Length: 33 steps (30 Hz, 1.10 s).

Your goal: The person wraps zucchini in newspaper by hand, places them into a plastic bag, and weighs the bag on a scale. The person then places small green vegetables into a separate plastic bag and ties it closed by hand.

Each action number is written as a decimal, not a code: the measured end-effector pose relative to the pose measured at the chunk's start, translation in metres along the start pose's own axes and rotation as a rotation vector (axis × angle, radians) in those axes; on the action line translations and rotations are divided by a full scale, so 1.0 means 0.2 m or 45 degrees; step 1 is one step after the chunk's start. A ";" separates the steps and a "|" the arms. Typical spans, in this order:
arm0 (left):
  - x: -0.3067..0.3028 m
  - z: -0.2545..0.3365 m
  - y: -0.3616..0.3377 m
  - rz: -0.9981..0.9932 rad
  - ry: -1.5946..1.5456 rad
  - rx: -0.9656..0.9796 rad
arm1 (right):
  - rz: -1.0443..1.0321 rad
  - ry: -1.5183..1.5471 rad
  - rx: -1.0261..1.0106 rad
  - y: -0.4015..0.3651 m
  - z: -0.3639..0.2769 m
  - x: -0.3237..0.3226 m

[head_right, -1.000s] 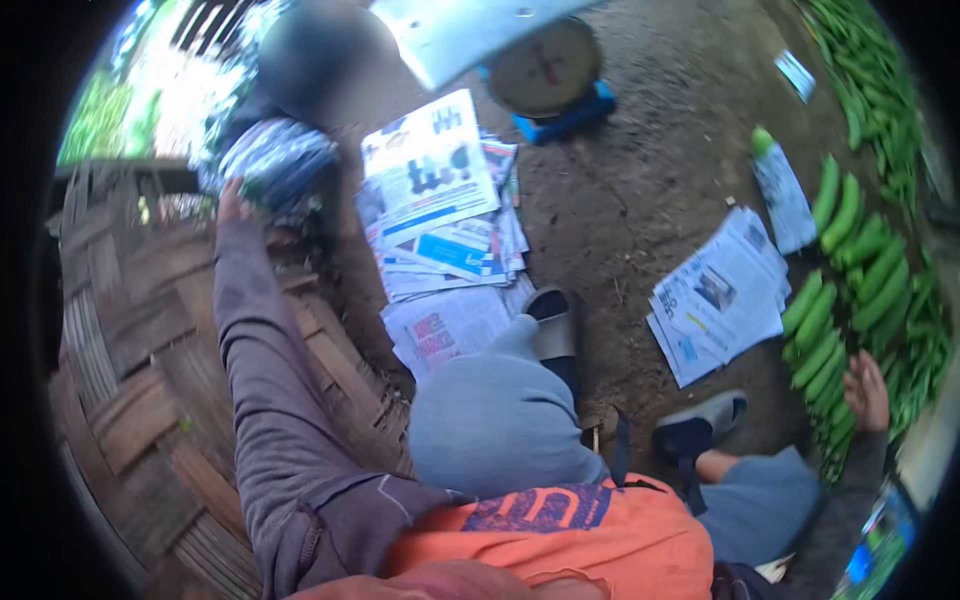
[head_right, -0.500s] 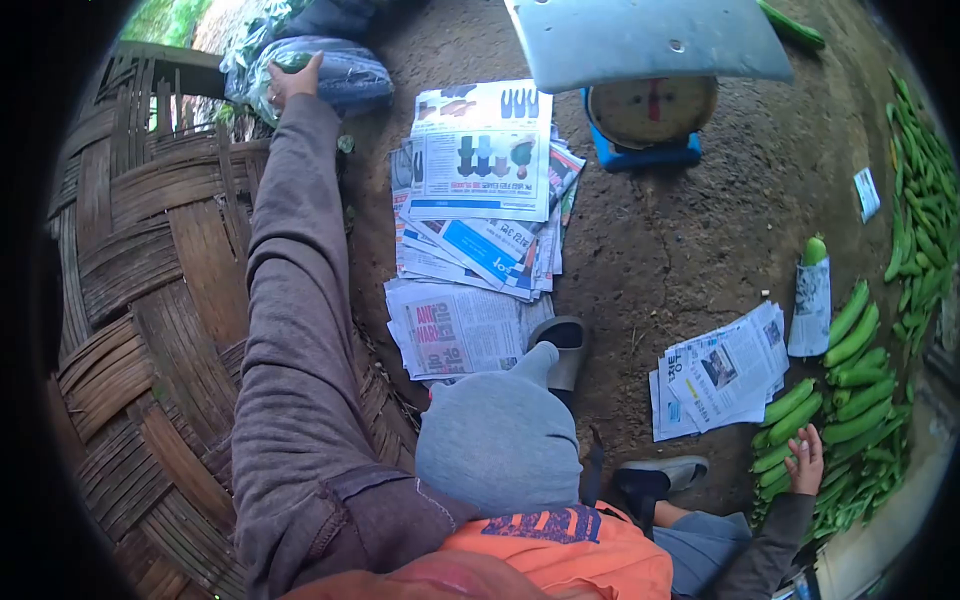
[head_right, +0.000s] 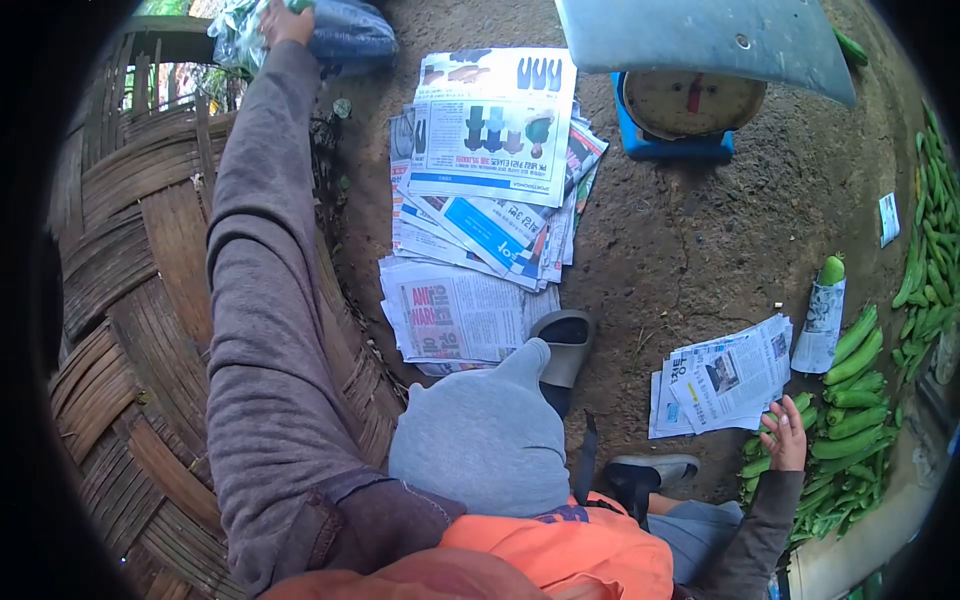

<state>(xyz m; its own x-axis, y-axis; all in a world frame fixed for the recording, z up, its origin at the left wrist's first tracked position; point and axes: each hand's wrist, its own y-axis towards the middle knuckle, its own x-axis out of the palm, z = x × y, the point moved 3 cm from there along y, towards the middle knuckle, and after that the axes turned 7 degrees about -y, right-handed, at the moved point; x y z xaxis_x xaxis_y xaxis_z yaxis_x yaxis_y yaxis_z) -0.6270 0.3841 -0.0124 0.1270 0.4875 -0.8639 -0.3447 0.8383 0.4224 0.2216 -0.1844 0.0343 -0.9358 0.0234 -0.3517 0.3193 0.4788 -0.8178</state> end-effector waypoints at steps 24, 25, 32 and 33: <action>-0.13 0.19 -0.32 0.194 -0.215 0.065 | 0.097 -0.544 -0.358 0.07 0.29 0.20; -0.18 0.22 -0.30 0.201 -0.221 -0.162 | 0.113 -0.586 -0.409 0.08 0.34 0.20; -0.16 0.14 -0.08 -0.115 0.117 -0.426 | 0.169 -0.747 -0.383 0.06 0.43 0.23; -0.18 0.15 -0.10 -0.092 0.080 -0.476 | 0.173 -0.813 -0.368 0.05 0.42 0.23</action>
<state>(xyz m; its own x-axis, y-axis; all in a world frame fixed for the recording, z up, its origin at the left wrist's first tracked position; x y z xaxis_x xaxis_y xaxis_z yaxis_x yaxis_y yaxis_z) -0.5960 0.3574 0.0181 0.1098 0.4046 -0.9079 -0.6539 0.7173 0.2405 0.1935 -0.2515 -0.0287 -0.5922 -0.3770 -0.7122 0.2916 0.7236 -0.6256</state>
